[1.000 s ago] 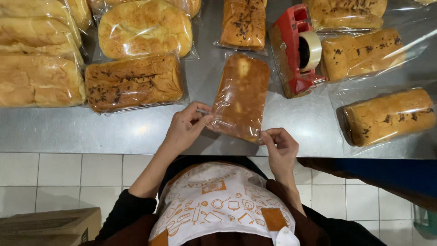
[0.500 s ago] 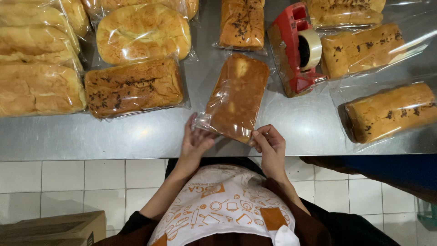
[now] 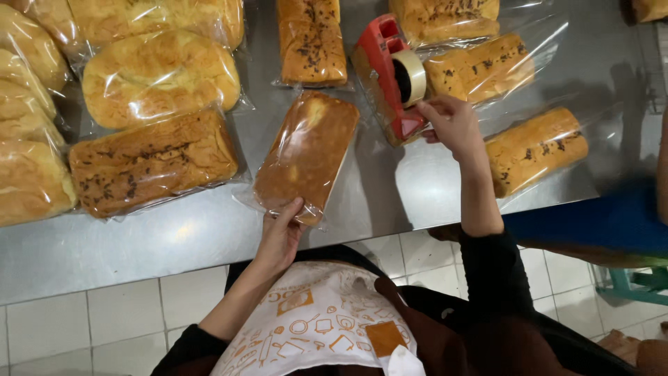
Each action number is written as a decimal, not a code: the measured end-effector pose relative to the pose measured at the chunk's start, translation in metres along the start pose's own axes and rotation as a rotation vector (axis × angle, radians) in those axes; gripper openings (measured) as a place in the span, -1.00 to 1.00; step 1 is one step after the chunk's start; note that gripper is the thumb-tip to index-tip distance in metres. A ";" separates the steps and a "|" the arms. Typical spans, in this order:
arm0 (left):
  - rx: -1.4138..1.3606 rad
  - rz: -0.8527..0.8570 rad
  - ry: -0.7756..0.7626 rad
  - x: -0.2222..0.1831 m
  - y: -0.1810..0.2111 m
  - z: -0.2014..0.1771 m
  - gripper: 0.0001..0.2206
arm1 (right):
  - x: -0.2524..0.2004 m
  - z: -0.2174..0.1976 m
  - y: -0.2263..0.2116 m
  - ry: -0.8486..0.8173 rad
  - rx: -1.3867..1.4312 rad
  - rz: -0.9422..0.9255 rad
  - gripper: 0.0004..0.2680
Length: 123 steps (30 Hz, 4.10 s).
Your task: The person packages loaves of bread into plastic bags by hand and seals them using a tape dispenser.
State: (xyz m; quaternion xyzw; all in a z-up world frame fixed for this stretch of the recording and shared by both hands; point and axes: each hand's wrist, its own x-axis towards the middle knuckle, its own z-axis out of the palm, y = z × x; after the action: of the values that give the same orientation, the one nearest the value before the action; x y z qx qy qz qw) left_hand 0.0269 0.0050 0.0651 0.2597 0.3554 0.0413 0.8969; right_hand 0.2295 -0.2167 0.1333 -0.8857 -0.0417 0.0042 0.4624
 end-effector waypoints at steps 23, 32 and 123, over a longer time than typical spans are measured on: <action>0.040 0.018 0.029 0.021 -0.036 -0.022 -0.54 | -0.143 0.076 -0.035 -0.450 0.305 0.132 -0.59; -0.161 -0.091 0.014 -0.016 0.005 0.016 -0.59 | -0.148 0.107 0.020 -0.465 0.697 0.027 -0.88; 1.182 0.885 -0.630 -0.032 0.131 0.062 -0.93 | -0.142 0.117 -0.076 -0.347 -0.062 -0.441 -0.52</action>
State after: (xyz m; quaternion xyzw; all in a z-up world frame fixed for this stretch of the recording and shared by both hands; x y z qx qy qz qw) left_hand 0.0585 0.0825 0.1871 0.8079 -0.0872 0.1229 0.5698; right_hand 0.0775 -0.0886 0.1241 -0.8549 -0.3121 0.0537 0.4109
